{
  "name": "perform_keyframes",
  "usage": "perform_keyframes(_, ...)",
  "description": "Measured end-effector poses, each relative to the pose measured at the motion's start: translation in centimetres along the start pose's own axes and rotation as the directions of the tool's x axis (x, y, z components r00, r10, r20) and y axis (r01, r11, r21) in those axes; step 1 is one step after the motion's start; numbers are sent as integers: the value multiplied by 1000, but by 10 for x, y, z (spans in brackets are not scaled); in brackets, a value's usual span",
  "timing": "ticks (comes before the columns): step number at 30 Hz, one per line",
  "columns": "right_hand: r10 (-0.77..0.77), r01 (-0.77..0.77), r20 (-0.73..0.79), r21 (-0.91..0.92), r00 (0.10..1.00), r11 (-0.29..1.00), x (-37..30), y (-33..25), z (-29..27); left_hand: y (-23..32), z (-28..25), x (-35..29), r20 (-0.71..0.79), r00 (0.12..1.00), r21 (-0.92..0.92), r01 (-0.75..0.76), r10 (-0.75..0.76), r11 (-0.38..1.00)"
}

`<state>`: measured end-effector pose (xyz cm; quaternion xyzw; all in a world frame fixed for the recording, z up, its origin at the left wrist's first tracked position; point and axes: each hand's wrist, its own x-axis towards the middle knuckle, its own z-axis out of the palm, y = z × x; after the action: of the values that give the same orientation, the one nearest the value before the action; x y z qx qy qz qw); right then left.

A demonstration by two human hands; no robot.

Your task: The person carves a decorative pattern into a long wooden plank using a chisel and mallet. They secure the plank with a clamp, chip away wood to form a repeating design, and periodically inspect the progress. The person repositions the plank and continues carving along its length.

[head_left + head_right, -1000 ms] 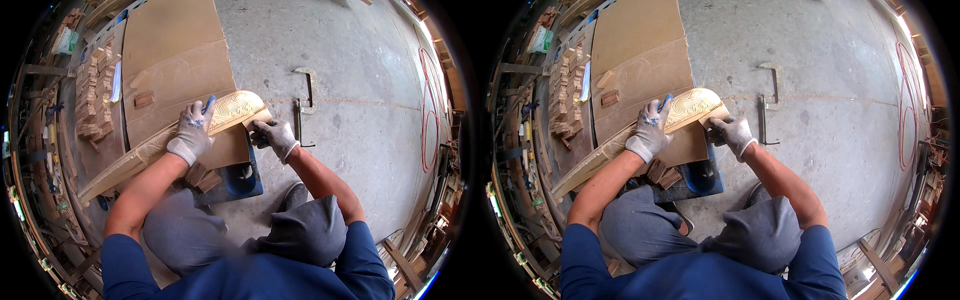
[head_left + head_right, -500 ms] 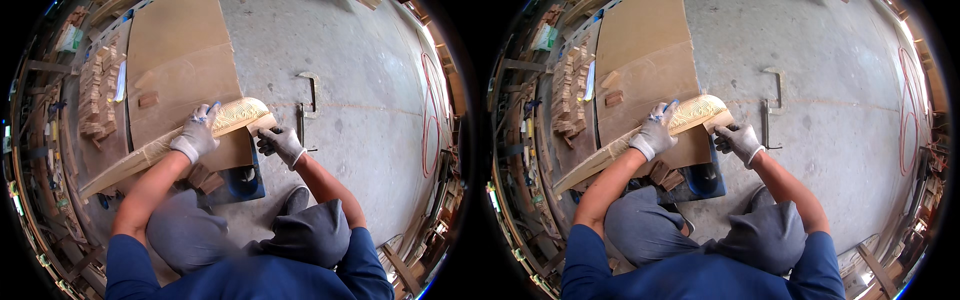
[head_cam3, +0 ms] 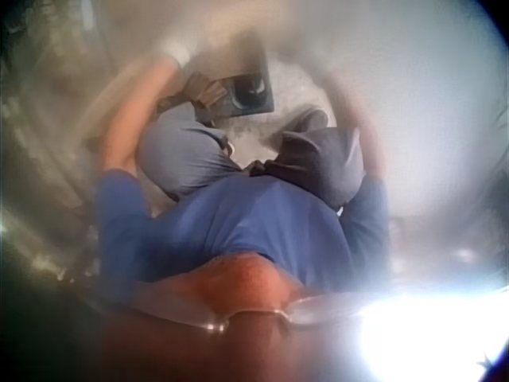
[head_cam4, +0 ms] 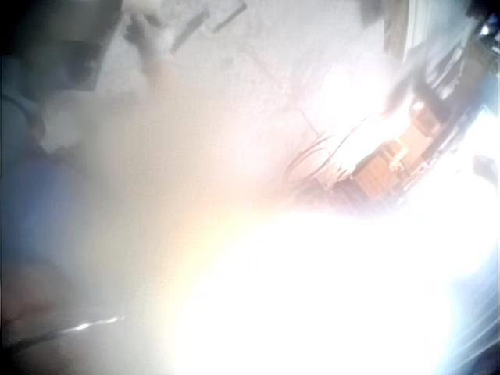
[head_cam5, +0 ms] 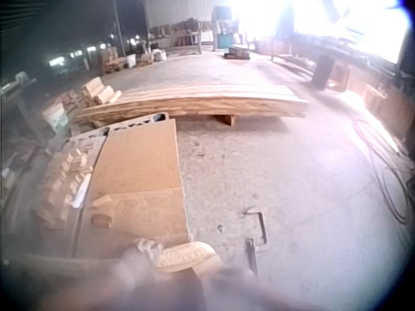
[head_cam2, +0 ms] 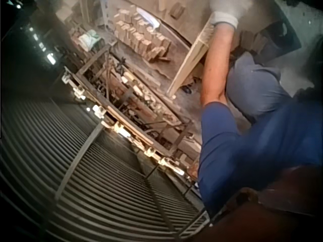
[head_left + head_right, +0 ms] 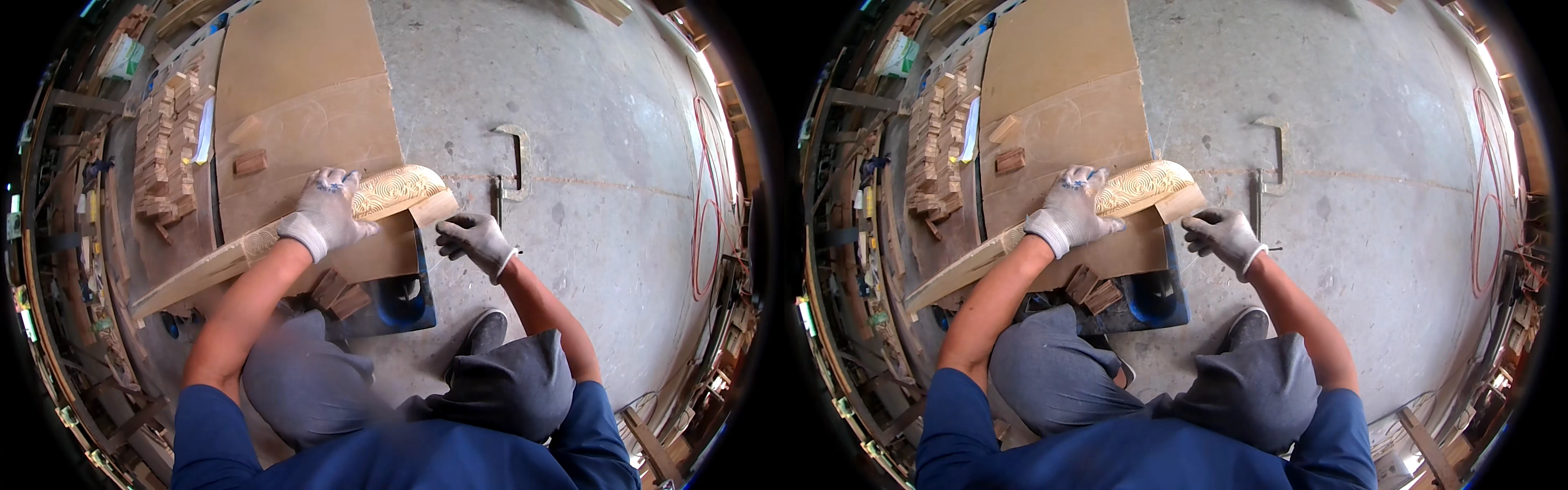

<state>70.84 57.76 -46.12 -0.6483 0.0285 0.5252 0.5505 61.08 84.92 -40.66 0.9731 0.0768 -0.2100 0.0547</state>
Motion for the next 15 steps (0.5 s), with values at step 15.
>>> perform_keyframes(15,-211,-389,-510,-814,834,431,44,63,-94,38,12,22,-102,992,-188,-98,79,977)
